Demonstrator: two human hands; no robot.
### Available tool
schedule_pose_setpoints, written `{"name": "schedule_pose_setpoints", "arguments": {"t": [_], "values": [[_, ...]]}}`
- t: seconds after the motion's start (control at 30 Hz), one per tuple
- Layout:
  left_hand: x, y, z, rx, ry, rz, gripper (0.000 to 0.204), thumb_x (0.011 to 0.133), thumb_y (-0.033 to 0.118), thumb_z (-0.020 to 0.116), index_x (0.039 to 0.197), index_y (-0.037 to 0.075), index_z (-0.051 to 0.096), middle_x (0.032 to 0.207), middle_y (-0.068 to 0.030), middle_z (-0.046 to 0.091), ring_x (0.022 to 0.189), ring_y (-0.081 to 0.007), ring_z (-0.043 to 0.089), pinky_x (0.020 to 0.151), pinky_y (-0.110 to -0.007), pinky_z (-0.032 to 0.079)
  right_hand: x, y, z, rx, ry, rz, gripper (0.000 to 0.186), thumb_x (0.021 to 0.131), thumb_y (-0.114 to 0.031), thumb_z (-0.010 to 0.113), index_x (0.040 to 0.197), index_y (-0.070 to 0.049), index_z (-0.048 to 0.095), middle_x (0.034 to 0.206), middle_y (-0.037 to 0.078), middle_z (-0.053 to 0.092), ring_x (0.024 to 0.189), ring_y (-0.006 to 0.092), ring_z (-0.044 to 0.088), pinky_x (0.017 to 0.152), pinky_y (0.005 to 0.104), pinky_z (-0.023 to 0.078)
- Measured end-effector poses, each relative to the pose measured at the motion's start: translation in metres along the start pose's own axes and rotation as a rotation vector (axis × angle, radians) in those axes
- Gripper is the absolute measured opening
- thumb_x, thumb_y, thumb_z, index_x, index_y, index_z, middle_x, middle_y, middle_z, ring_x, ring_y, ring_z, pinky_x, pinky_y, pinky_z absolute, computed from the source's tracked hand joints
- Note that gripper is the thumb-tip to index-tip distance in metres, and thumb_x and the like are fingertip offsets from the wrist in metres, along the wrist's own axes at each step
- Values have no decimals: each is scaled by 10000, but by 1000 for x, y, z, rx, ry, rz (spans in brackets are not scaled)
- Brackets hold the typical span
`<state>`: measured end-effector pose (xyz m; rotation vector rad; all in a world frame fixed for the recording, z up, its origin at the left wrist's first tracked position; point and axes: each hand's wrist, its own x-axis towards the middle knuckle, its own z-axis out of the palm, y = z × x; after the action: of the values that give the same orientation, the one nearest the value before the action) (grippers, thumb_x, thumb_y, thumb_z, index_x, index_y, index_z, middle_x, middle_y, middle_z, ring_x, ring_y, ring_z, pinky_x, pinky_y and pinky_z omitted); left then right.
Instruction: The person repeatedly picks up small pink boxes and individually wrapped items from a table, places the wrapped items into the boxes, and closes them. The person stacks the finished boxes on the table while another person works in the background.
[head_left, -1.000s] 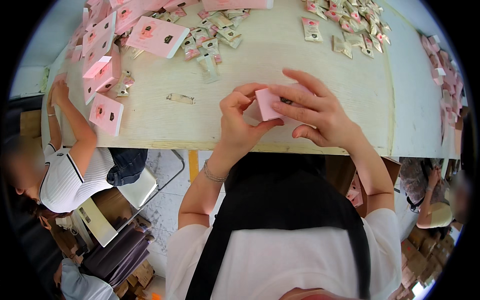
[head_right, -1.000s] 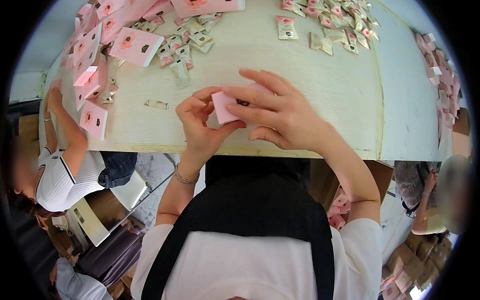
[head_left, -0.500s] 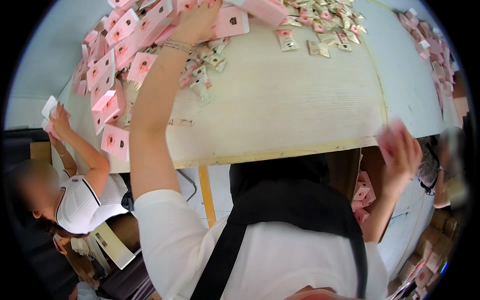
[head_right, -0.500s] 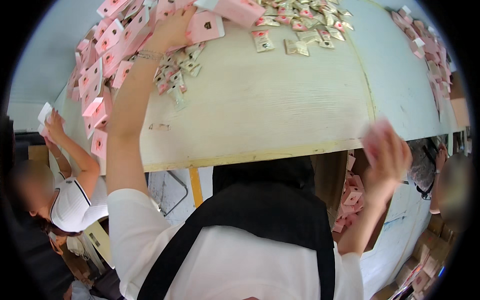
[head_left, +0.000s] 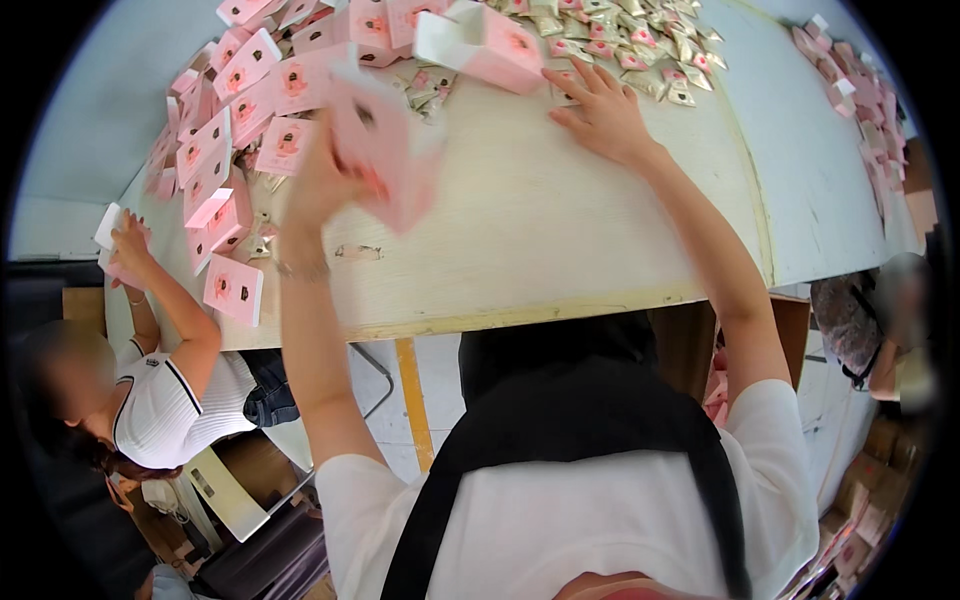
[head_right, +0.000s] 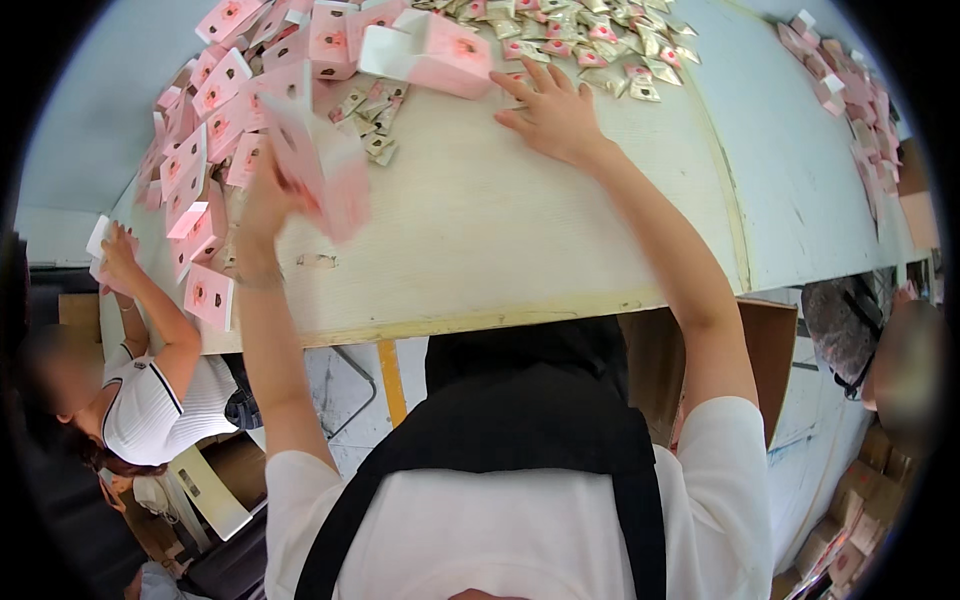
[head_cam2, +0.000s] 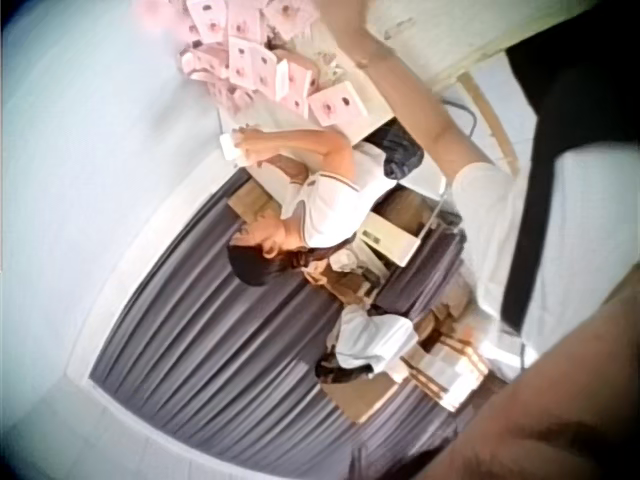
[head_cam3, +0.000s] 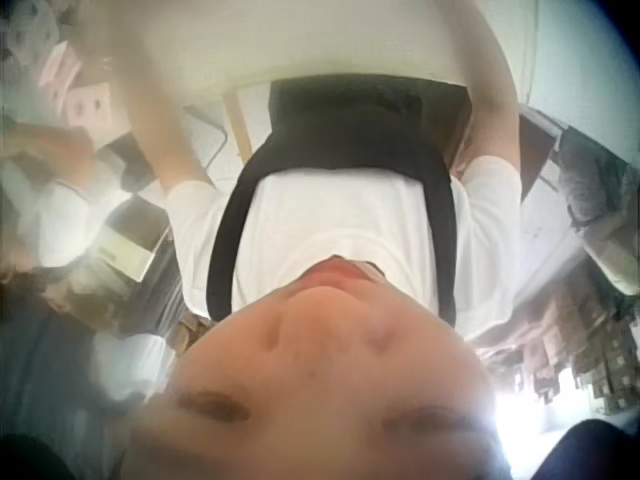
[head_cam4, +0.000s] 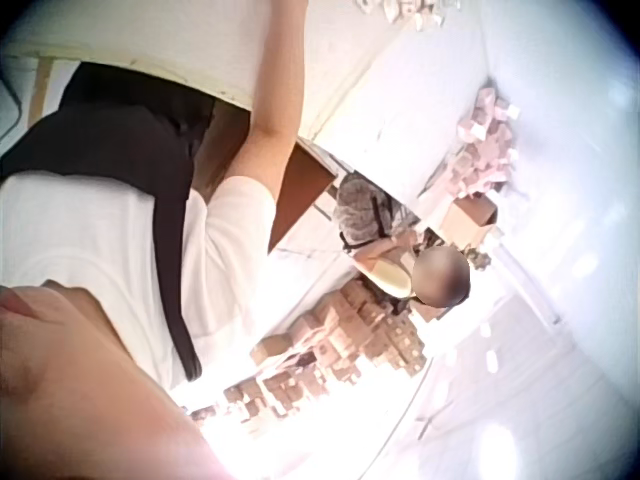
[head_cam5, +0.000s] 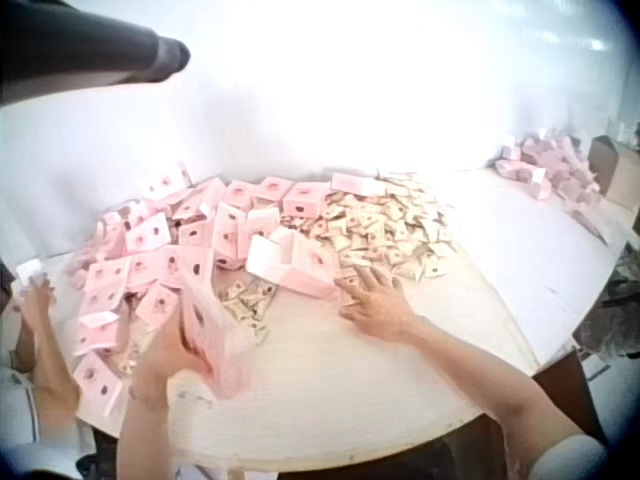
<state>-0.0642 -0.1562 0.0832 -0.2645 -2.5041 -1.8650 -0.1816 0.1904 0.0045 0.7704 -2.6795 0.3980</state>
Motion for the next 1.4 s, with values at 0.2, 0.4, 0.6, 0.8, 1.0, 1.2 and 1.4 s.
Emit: {"name": "schedule_pose_setpoints", "arguments": {"t": [0.2,0.4,0.6,0.8,1.0,1.2,1.4], "values": [[-48,6,45,720,-434,255,986,496,264,902,1360,73,465,1358,-148,476,1273,-309,425,1020,-430,405,2,-7,27,-58,109,-15,300,882,-374,605,1126,-199,611,1253,-19,580,1186,284,501,931,548,381],[-105,59,99,1073,-288,85,1035,475,379,875,1396,147,462,1445,-181,394,1338,-384,364,1031,-631,300,-55,-81,-5,176,-18,-466,502,725,-201,691,1221,-190,613,1213,57,582,1138,273,533,952,438,415],[-154,1,101,1284,-18,253,822,582,347,796,1348,227,525,1396,-144,460,1297,-376,421,1007,-690,287,18,-142,33,37,-77,-497,618,845,-292,589,1428,-205,404,1523,66,330,1388,354,294,975,648,317],[-173,-5,90,856,148,395,484,755,106,734,1210,129,570,1241,-99,540,1124,-304,546,958,-564,405,-8,-113,21,52,-193,-489,471,922,-340,531,1369,-203,477,1516,39,335,1409,269,277,1007,694,275],[-146,-35,98,402,242,167,594,750,82,764,1261,-8,476,1167,-147,606,999,-212,615,832,-322,489,-70,-86,-23,19,-214,-419,462,920,-328,562,1354,-189,490,1497,45,361,1405,251,292,1037,651,286],[-69,-29,98,-60,522,0,588,787,107,764,1249,-41,432,1186,-159,601,1030,-187,615,870,-303,498,-91,-76,-35,25,-217,-449,510,868,-335,625,1344,-191,511,1476,56,387,1362,260,362,1056,567,311],[-82,-13,124,-40,507,151,598,764,64,783,1235,-38,429,1129,-130,575,1015,-217,611,891,-332,511,-105,-73,-58,135,-183,-418,582,789,-463,668,1330,-295,533,1449,89,395,1232,335,452,952,529,344]]}}
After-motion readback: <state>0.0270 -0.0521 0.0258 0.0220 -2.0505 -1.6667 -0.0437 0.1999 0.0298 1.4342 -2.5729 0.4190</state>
